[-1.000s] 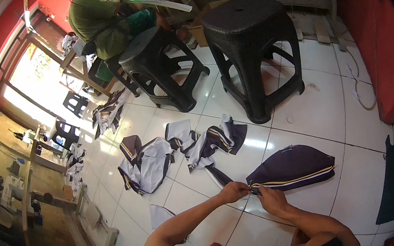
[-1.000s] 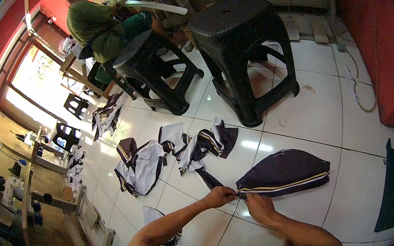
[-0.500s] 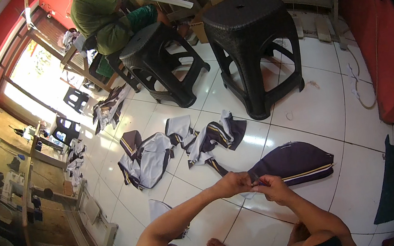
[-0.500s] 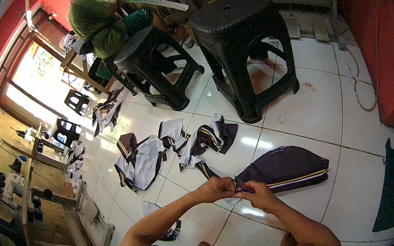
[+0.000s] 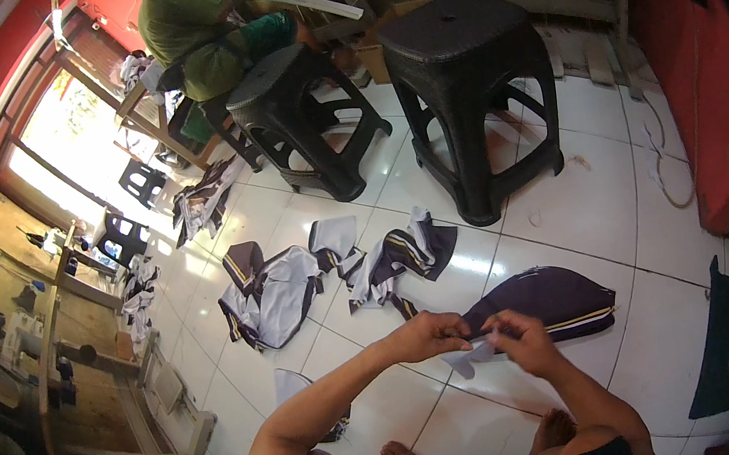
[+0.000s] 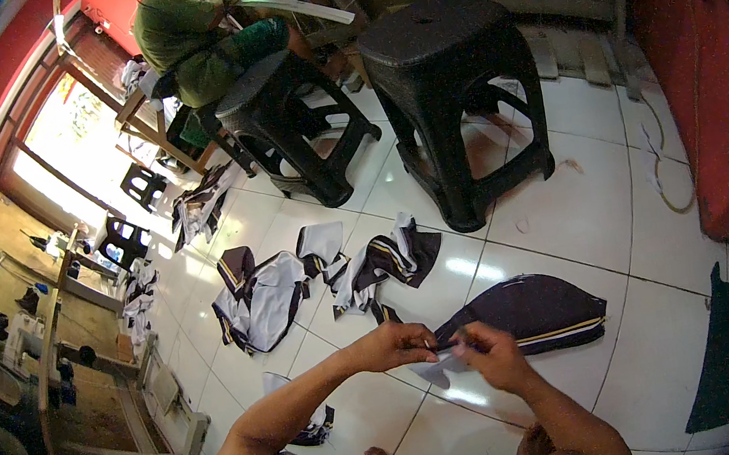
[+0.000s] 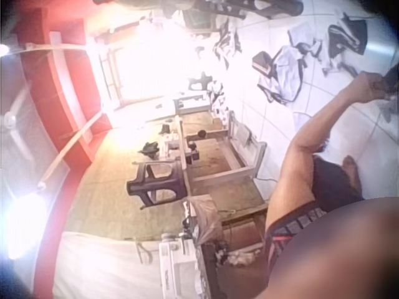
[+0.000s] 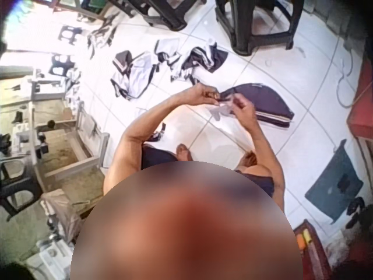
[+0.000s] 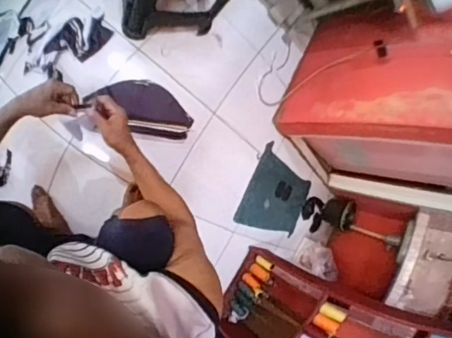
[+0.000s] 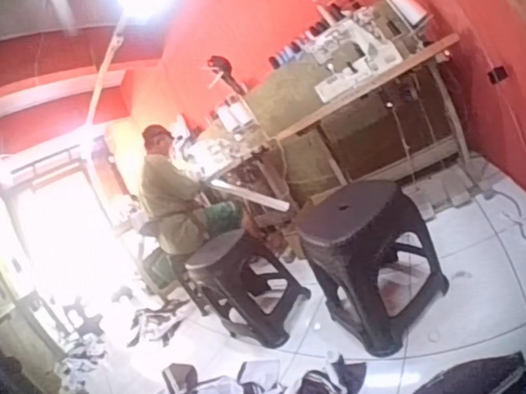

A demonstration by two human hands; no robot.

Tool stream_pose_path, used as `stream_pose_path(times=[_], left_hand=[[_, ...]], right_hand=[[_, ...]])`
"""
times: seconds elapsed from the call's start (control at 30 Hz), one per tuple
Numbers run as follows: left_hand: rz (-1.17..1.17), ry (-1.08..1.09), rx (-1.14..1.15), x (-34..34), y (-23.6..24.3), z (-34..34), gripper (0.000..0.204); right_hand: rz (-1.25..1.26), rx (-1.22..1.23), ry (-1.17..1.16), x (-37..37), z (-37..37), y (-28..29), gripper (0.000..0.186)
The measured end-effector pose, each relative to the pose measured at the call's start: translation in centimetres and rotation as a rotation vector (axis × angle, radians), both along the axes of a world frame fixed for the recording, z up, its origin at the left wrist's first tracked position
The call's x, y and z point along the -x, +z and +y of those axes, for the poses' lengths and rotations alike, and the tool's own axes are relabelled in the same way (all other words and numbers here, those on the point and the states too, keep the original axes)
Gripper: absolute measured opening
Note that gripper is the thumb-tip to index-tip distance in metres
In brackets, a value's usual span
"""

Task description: The person sits on the floor and uses scissors to cut a long strip of fabric from a larger piece of dark fabric with yellow stripes. The person repeatedly cuts and separates the strip from the main piece.

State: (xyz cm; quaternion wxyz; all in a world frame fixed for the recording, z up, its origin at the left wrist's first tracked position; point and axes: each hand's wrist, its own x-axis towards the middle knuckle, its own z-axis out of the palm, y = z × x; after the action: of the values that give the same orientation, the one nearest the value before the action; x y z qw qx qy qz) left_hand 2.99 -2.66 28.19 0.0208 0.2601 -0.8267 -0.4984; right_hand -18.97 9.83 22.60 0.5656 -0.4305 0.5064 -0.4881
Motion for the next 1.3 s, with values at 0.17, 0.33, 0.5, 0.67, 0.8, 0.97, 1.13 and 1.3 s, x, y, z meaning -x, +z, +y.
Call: stream_pose_path(times=[0.17, 0.33, 0.5, 0.67, 0.8, 0.97, 1.13, 1.3], left_hand=[[-0.093, 0.005, 0.096, -2.1, 0.9, -1.4, 0.040], [-0.451, -0.017, -0.021, -5.4, -1.0, -3.4, 0.029], [-0.166, -0.031, -0.065, -7.6, -5.2, -3.7, 0.024], [-0.318, 0.145, 0.154, -7.7, -8.0, -5.3, 0.030], [-0.201, 0.345, 0.254, -7.5, -8.6, -6.5, 0.044], [-0.031, 0.273, 0.097, -6.7, -9.7, -3.2, 0.029], [-0.205, 0.084, 0.349, -5.1, -15.9, 0.2, 0.017], [-0.503, -0.043, 0.274, -6.1, -20.8, 0.8, 0.031]], right_hand=[[0.073, 0.000, -0.348, 7.7, -0.2, 2.4, 0.008], [0.101, 0.058, -0.677, 16.4, 1.1, 2.7, 0.007], [0.371, 0.100, -0.805, 20.3, 0.9, -1.1, 0.012], [-0.077, -0.105, -0.751, 20.5, -0.8, -3.9, 0.021], [-0.084, -0.121, -0.774, 21.6, -0.4, -4.5, 0.024], [0.133, -0.225, -0.612, 22.7, 3.8, -6.6, 0.014], [0.827, -0.368, -0.565, 20.1, 5.3, -13.4, 0.025], [0.957, -0.315, -0.573, 18.9, 7.2, -15.8, 0.027]])
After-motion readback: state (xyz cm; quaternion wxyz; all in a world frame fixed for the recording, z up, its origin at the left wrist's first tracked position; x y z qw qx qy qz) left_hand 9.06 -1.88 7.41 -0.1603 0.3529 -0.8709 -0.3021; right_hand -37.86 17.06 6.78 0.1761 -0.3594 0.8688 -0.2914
